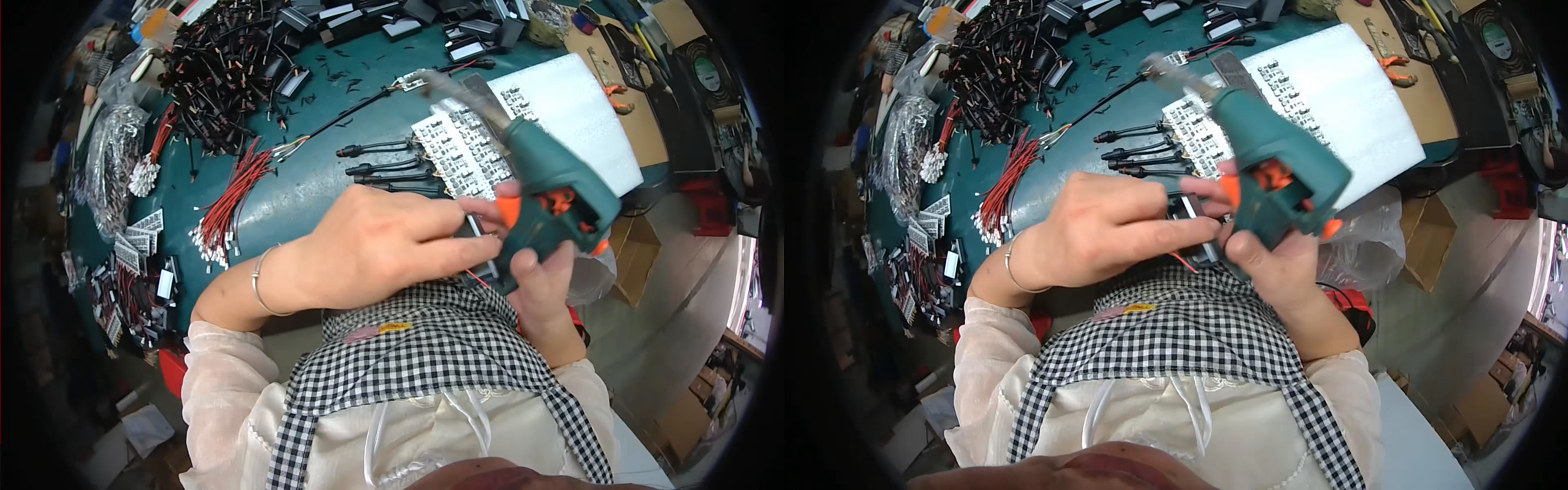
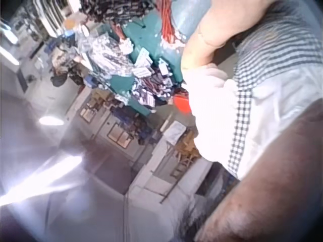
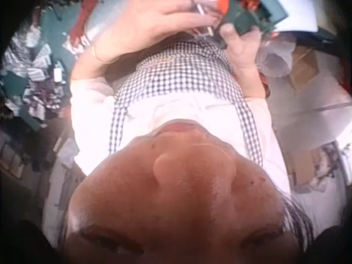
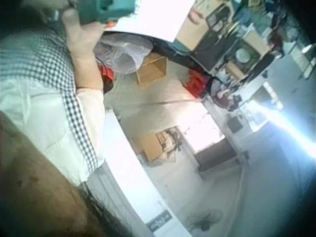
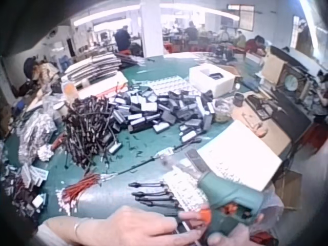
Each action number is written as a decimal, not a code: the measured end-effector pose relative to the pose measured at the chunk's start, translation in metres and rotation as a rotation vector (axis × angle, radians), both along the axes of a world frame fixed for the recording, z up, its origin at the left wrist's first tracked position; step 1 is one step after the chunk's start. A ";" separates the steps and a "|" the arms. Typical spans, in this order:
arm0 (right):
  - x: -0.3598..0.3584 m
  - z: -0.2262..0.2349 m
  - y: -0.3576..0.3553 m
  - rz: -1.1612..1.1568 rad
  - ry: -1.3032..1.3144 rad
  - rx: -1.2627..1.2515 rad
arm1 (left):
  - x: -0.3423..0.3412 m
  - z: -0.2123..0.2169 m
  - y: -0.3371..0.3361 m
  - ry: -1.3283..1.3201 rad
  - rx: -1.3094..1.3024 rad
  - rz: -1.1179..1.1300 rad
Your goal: The person uses a soldering iron to attach wires to a circuit board. They repeatedly pick up wires, position them on the board, and apply the soldering iron to secure the connections.
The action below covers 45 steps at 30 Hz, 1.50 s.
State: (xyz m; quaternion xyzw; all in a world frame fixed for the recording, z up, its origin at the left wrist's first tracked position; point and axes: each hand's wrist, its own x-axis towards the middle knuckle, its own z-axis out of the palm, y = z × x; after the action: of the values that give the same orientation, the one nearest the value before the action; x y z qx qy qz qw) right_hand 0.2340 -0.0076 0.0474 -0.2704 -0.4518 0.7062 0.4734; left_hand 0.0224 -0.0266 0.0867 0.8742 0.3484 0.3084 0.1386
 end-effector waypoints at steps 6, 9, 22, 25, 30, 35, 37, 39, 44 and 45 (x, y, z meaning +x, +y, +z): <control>0.014 -0.014 -0.003 0.150 -0.051 -0.013 | 0.011 -0.018 -0.006 -0.112 0.033 0.025; 0.012 -0.014 -0.002 0.078 0.056 -0.006 | 0.018 -0.019 -0.007 -0.204 -0.047 0.132; 0.004 -0.013 0.008 -0.333 -0.027 0.044 | 0.024 -0.030 -0.010 -0.450 -0.501 0.194; -0.001 -0.015 0.014 -0.383 -0.025 0.080 | 0.024 -0.027 -0.012 -0.405 -0.455 0.165; -0.012 -0.016 0.015 -0.394 0.024 0.087 | 0.029 -0.031 -0.012 -0.390 -0.429 0.191; -0.015 -0.017 0.014 -0.378 0.028 0.071 | 0.030 -0.036 -0.012 -0.375 -0.359 0.246; -0.015 -0.017 0.014 -0.378 0.026 0.068 | 0.030 -0.038 -0.012 -0.383 -0.330 0.257; -0.015 -0.017 0.013 -0.379 0.018 0.068 | 0.030 -0.039 -0.012 -0.389 -0.303 0.265; -0.015 -0.017 0.013 -0.358 0.042 0.062 | 0.031 -0.042 -0.010 -0.390 -0.164 0.279; -0.015 -0.018 0.013 -0.357 0.047 0.063 | 0.031 -0.043 -0.010 -0.386 -0.143 0.281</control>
State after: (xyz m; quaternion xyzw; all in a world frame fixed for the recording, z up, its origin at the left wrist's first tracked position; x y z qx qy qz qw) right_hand 0.2187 0.0050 0.0293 -0.3146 -0.4073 0.6025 0.6100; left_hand 0.0530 -0.0362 0.0442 0.7298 0.4547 0.4607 0.2199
